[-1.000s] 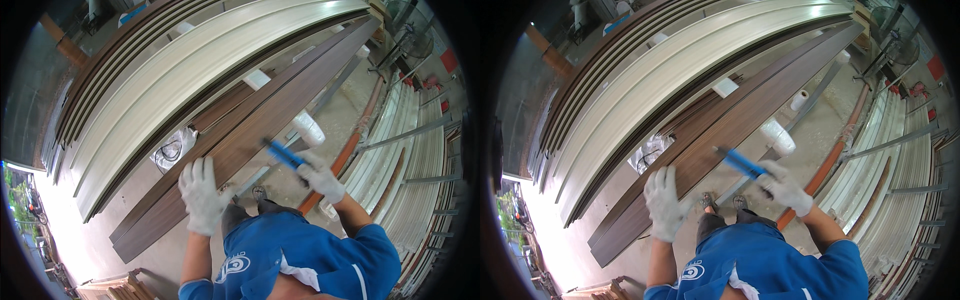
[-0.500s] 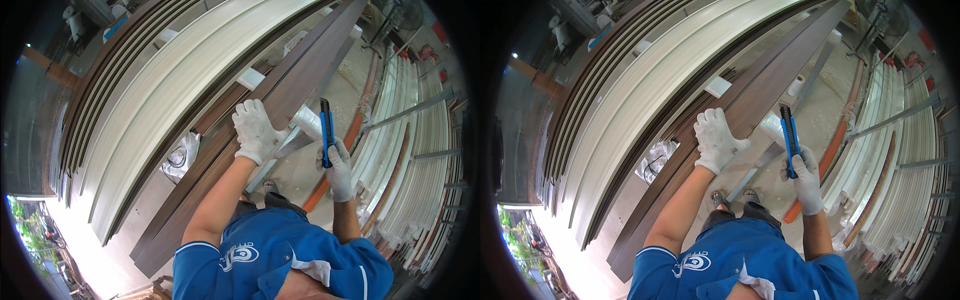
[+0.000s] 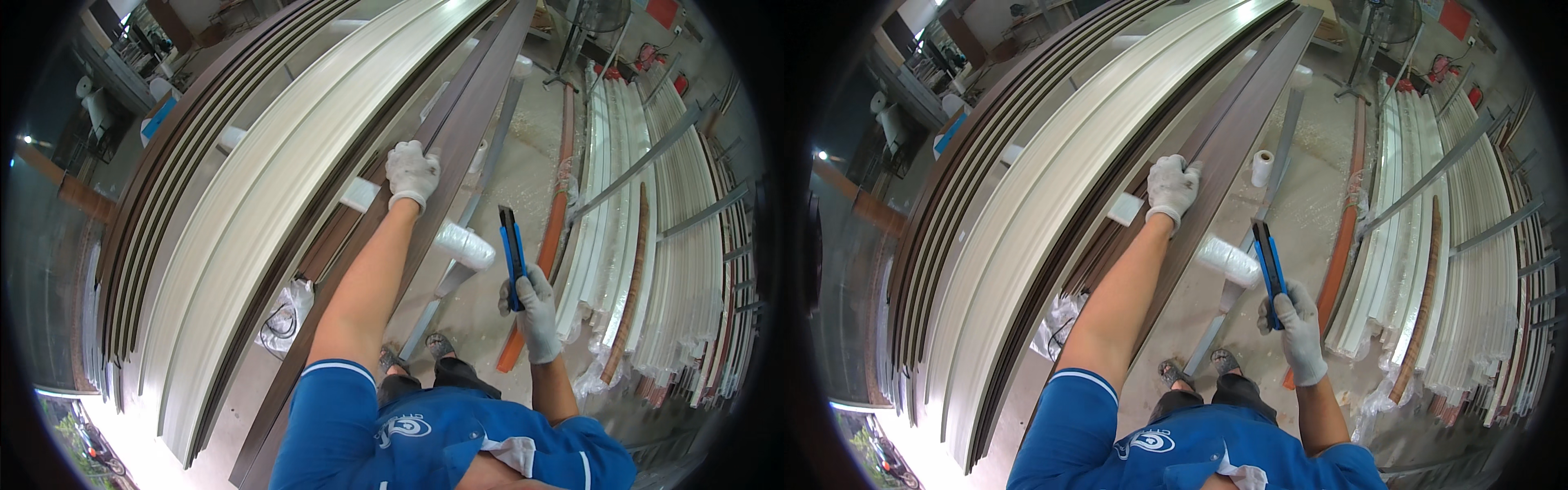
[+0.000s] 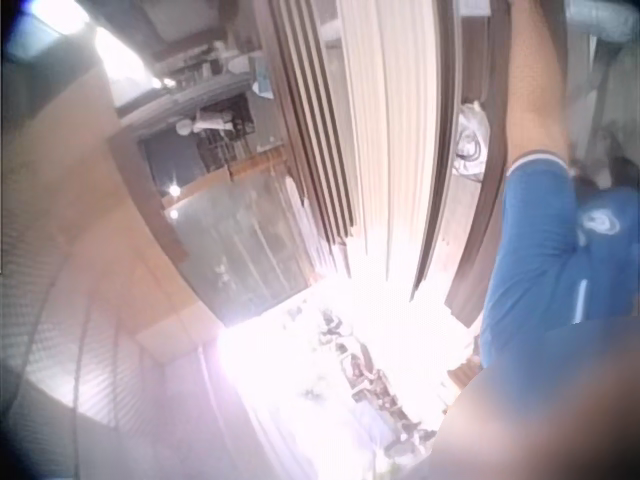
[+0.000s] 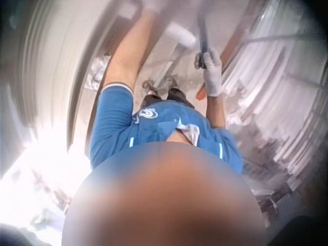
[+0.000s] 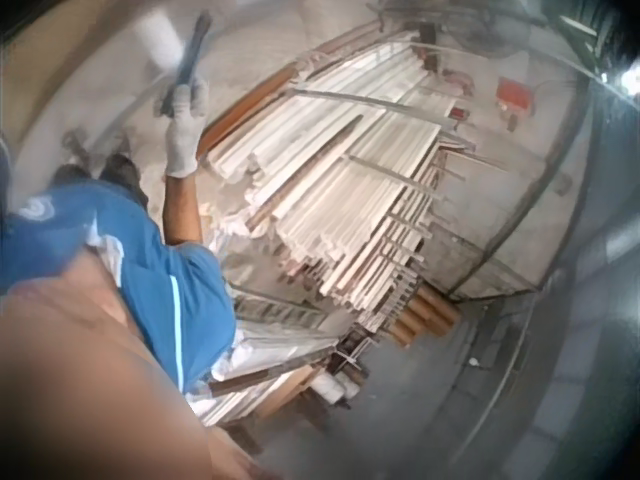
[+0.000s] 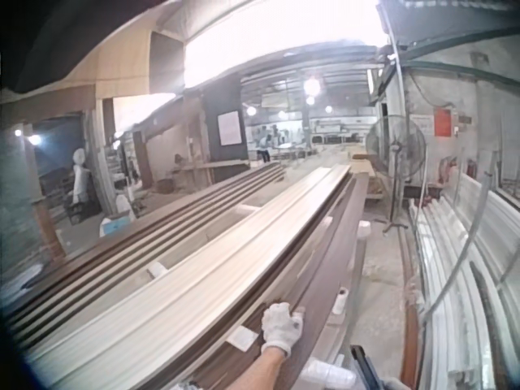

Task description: The person uses a blue-handled tool to press a black rubber seal strip into the groove of long wooden planks. They work on several planks, moving them on a metal rack and handling the strip with both hands to ensure it is seated along the length.

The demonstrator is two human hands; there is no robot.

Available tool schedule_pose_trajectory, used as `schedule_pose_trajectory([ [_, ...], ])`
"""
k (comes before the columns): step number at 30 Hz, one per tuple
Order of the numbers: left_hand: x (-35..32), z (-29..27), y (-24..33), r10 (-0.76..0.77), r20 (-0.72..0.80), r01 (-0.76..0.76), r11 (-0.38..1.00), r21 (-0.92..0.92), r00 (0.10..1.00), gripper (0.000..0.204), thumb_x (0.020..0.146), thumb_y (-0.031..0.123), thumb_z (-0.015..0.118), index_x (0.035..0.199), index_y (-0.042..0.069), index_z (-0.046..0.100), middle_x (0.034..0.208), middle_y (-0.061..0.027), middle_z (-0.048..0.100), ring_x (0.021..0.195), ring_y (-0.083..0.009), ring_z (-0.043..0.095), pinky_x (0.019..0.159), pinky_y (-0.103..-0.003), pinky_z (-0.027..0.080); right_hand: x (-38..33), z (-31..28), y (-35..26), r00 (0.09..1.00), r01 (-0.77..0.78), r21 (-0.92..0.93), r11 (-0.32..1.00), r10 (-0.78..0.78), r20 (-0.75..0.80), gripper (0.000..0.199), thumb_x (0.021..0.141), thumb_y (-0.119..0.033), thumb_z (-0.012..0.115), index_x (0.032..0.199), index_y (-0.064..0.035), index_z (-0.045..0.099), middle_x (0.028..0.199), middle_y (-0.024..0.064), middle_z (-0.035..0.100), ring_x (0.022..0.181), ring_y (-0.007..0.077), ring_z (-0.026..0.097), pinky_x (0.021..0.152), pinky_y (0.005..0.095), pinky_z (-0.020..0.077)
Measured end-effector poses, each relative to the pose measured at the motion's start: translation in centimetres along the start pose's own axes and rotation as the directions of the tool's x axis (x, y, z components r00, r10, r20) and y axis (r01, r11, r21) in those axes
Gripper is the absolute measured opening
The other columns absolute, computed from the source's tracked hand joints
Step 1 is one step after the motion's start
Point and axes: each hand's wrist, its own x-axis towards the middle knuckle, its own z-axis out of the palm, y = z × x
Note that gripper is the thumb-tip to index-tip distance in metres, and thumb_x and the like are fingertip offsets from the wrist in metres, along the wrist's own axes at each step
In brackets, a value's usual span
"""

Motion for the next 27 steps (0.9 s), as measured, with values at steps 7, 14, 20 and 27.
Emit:
schedule_pose_trajectory([
  [7,3.8,0.8,-3.2,0.106,0.097,-0.097,0.991,-0.097,0.99,0.013,0.091,0.024,0.077,0.097,0.013,0.08,0.1,-0.0162,0.077,0.098,-0.0373,0.073,0.089,-0.045,0.057,-1.2,-4.2,0.1,0.988,-0.039,-0.04,0.998,0.032,-0.154,0.034,0.107,-0.031,0.065,0.127,-0.004,0.058,0.087,0.0046,0.066,0.071,0.012,0.065,0.062,0.0261,0.0529],
  [14,4.1,0.0,-1.8,0.072,0.174,-0.076,0.997,0.017,0.982,0.018,0.092,0.029,0.076,0.1,0.013,0.08,0.105,-0.017,0.077,0.103,-0.037,0.072,0.093,-0.046,0.056,-1.1,-5.5,-0.7,0.992,-0.013,-0.07,0.997,0.004,-0.129,0.034,0.107,-0.031,0.065,0.127,-0.0045,0.059,0.087,0.0046,0.067,0.072,0.0118,0.066,0.063,0.0259,0.0527],
  [20,4.2,0.5,-1.0,0.052,0.177,-0.085,0.979,0.184,0.983,0.02,0.095,0.03,0.072,0.096,0.012,0.079,0.107,-0.017,0.076,0.107,-0.0377,0.071,0.093,-0.047,0.055,-1.1,-5.7,-0.8,0.996,-0.027,-0.07,0.997,0.02,-0.092,0.035,0.107,-0.031,0.065,0.128,-0.0037,0.058,0.088,0.0052,0.067,0.074,0.012,0.066,0.064,0.0264,0.053],
  [27,0.4,-1.2,3.4,0.006,0.234,-0.082,0.945,0.316,0.972,0.069,0.084,0.063,0.075,0.111,0.0,0.072,0.119,-0.022,0.07,0.115,-0.0371,0.066,0.095,-0.046,0.055,0.0,-5.1,-0.4,0.997,-0.046,0.043,0.998,0.049,-0.06,0.036,0.108,-0.031,0.062,0.128,-0.0026,0.057,0.091,0.0064,0.068,0.076,0.0137,0.067,0.066,0.0284,0.0547],
])
